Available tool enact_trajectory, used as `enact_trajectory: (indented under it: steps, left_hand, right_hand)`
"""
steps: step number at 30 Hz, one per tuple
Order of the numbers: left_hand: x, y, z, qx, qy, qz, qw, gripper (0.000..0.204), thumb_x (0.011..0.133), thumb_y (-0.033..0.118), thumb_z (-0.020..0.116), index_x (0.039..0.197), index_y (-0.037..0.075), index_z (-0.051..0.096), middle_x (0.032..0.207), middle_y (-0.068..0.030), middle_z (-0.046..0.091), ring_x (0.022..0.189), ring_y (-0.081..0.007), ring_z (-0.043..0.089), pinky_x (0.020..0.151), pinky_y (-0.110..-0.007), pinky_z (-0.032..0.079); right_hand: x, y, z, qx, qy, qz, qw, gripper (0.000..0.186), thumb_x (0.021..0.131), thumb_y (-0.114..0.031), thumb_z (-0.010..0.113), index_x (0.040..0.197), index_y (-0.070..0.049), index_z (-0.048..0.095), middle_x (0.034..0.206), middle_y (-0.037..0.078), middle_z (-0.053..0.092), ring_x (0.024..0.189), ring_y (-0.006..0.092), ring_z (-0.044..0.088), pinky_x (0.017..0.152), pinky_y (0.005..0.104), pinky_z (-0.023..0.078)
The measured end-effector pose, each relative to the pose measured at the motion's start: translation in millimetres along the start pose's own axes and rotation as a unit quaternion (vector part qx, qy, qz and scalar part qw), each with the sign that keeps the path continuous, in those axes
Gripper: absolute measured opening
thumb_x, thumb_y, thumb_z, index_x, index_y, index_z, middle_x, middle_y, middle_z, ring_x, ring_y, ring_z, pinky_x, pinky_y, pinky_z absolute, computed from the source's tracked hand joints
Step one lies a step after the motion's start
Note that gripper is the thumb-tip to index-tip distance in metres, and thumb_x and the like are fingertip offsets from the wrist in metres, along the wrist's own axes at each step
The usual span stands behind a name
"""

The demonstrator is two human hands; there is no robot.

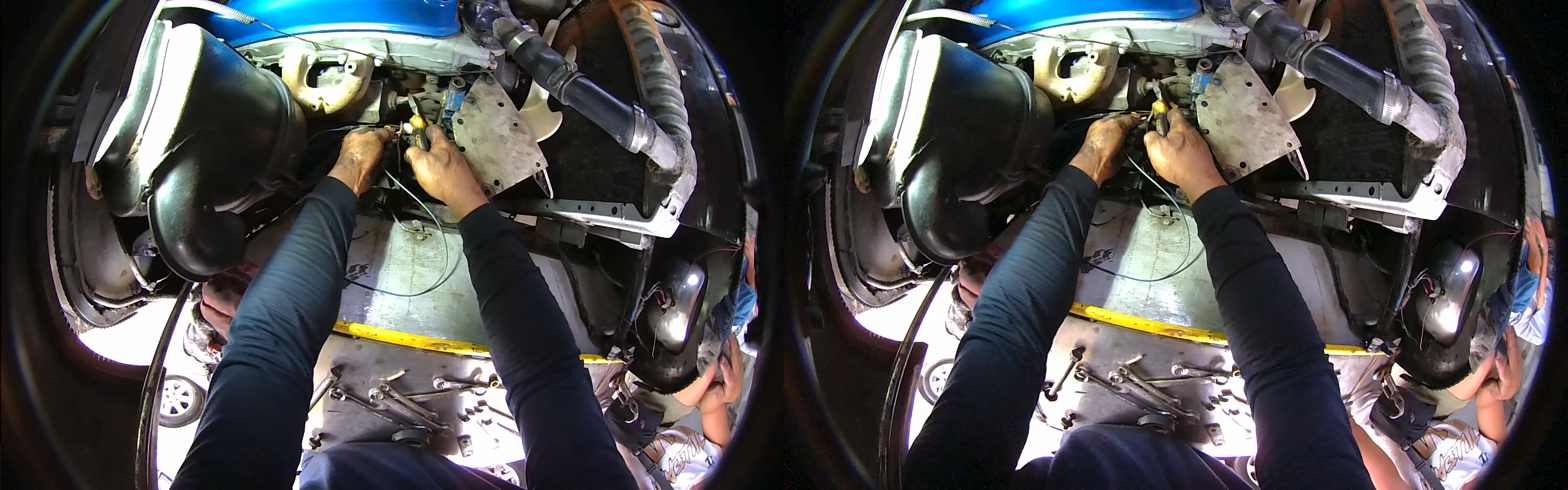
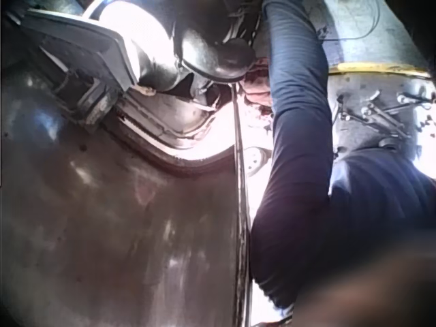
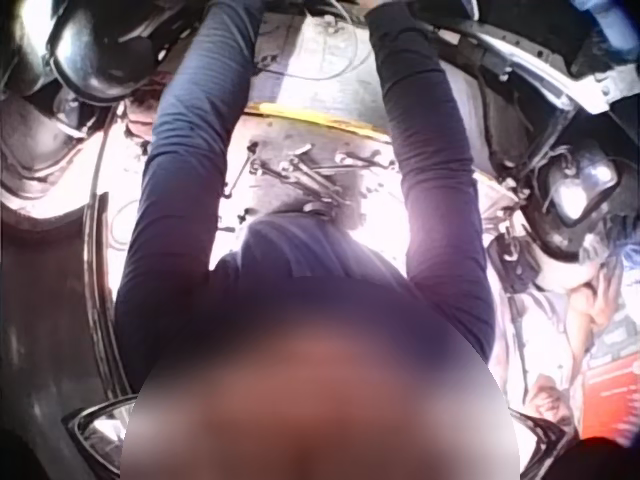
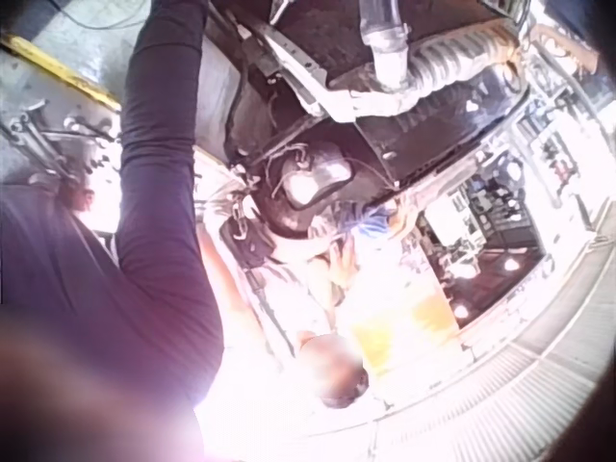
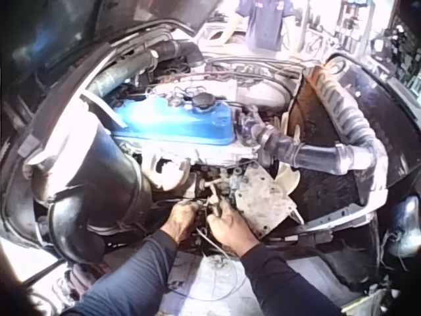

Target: The person works inside a car engine bay, using a screwdriver and wrench to adjust and tighten components near the engine block. The person repeatedly reaches into the engine compartment, manipulates wires and hoses, and uses tools to secure parts.

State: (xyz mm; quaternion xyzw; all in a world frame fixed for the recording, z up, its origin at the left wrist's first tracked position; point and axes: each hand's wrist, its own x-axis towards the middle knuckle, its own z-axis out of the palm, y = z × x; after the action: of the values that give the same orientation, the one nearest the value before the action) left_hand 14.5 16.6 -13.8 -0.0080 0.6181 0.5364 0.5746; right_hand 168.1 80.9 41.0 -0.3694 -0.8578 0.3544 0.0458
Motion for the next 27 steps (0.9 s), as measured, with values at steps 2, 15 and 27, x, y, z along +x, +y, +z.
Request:
enact_trajectory:
  steps: [2, 15, 27]
  left_hand:
    - [7, -1, -5, -0.02, -0.017, -0.015, 1.0, 0.02, 0.098, 0.016, 0.055, 0.107, 0.002, 0.065, 0.092, -0.0093, 0.069, 0.074, -0.0215, 0.065, 0.07, -0.035, 0.056]
    - [-8, 10, -12, -0.235, -0.154, -0.145, 0.949, 0.014, 0.102, 0.014, 0.039, 0.099, 0.008, 0.051, 0.074, 0.0003, 0.048, 0.057, -0.0083, 0.043, 0.049, -0.022, 0.039]
    - [8, -10, 12, -0.26, -0.057, -0.051, 0.962, 0.017, 0.099, 0.017, 0.053, 0.1, 0.005, 0.063, 0.083, -0.0074, 0.065, 0.068, -0.0213, 0.059, 0.064, -0.034, 0.052]
  right_hand:
    - [-5, 4, 4, 0.056, -0.006, 0.028, 0.998, 0.058, 0.083, -0.031, 0.06, 0.13, 0.002, 0.05, 0.127, 0.033, 0.055, 0.117, 0.047, 0.054, 0.103, 0.0488, 0.043]
    - [-11, 32, 15, -0.092, 0.034, -0.159, 0.982, 0.051, 0.083, -0.027, 0.06, 0.129, -0.005, 0.055, 0.129, 0.026, 0.051, 0.129, 0.0451, 0.041, 0.11, 0.0498, 0.038]
    - [-4, -5, 18, 0.013, 0.016, 0.02, 1.0, 0.043, 0.086, -0.025, 0.056, 0.116, 0.006, 0.053, 0.098, 0.032, 0.066, 0.092, 0.0499, 0.063, 0.086, 0.0531, 0.049]
